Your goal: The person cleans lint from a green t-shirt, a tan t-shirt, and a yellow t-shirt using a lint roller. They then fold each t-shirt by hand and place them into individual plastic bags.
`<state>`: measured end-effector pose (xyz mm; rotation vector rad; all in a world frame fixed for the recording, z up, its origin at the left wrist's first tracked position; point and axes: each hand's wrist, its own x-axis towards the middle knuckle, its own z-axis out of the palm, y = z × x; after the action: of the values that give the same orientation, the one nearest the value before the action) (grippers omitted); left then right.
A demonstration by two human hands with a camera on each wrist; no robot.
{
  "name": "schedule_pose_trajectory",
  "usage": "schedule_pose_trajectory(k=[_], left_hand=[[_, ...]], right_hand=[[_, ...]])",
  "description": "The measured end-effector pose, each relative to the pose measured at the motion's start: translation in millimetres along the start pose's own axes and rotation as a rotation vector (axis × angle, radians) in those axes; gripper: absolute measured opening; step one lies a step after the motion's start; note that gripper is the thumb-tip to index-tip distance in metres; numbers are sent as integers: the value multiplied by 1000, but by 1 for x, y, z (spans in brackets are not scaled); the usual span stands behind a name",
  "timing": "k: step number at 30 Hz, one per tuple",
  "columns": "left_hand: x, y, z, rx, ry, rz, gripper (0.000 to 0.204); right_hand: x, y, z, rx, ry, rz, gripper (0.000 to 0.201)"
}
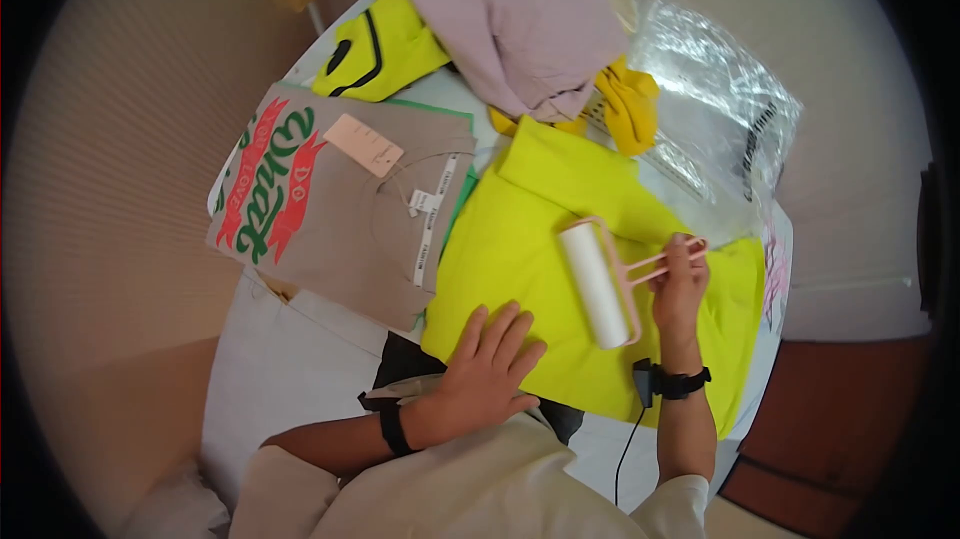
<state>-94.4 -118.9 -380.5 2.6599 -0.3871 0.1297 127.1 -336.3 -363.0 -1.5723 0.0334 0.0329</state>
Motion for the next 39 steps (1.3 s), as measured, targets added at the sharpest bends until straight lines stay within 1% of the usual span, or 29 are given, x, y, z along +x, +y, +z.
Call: schedule_pose_trajectory(k=[1, 3, 6, 7, 10, 14, 17, 20, 21, 24, 25, 28, 31, 34, 35, 36, 39], left_hand=[[-2, 0, 1, -3, 5, 7, 84], [-6, 1, 7, -14, 14, 29, 85], [-11, 7, 10, -2, 29, 65, 85], [-13, 11, 10, -9, 27, 72, 85], [-14, 19, 13, -38, 51, 79, 80], [-15, 17, 7, -77, 31, 85, 75], [-18, 13, 5, -138, 9, 88, 71], [-20, 11, 2, -175, -3, 89, 68], [-20, 10, 1, -182, -4, 93, 67], [-18, 7, 1, -224, -19, 94, 64], [-18, 7, 1, -224, -21, 96, 64], [-19, 7, 3, -234, -13, 104, 64], [-18, 10, 7, -258, 24, 115, 70], [-15, 10, 7, -264, 37, 116, 73], [-15, 10, 5, -256, 34, 113, 74], [-15, 11, 3, -249, 34, 102, 75], [-15, 12, -3, -225, -67, 82, 76]], right_hand=[[15, 2, -11, 0, 43, 8, 20], [45, 5, -43, -14, -34, -50, 19], [54, -15, -28, -44, -102, -188, 19], [51, -27, -18, -54, -112, -239, 19], [32, -53, 26, 13, -314, -118, 19], [4, -49, 90, -173, -599, -42, 17], [23, -41, 106, -173, -610, 31, 19], [76, -20, 103, -91, -503, -43, 19], [93, -12, 99, -19, -466, -48, 18], [111, -15, 96, -3, -408, -180, 18], [109, -19, 98, -3, -388, -206, 18], [80, -34, 108, 1, -390, -175, 20], [44, -39, 119, 31, -544, -19, 21], [9, -42, 140, -126, -623, 13, 21], [11, -37, 139, -94, -627, 6, 20], [18, -32, 138, -92, -568, -22, 20], [52, -18, 122, -48, -399, -120, 20]])
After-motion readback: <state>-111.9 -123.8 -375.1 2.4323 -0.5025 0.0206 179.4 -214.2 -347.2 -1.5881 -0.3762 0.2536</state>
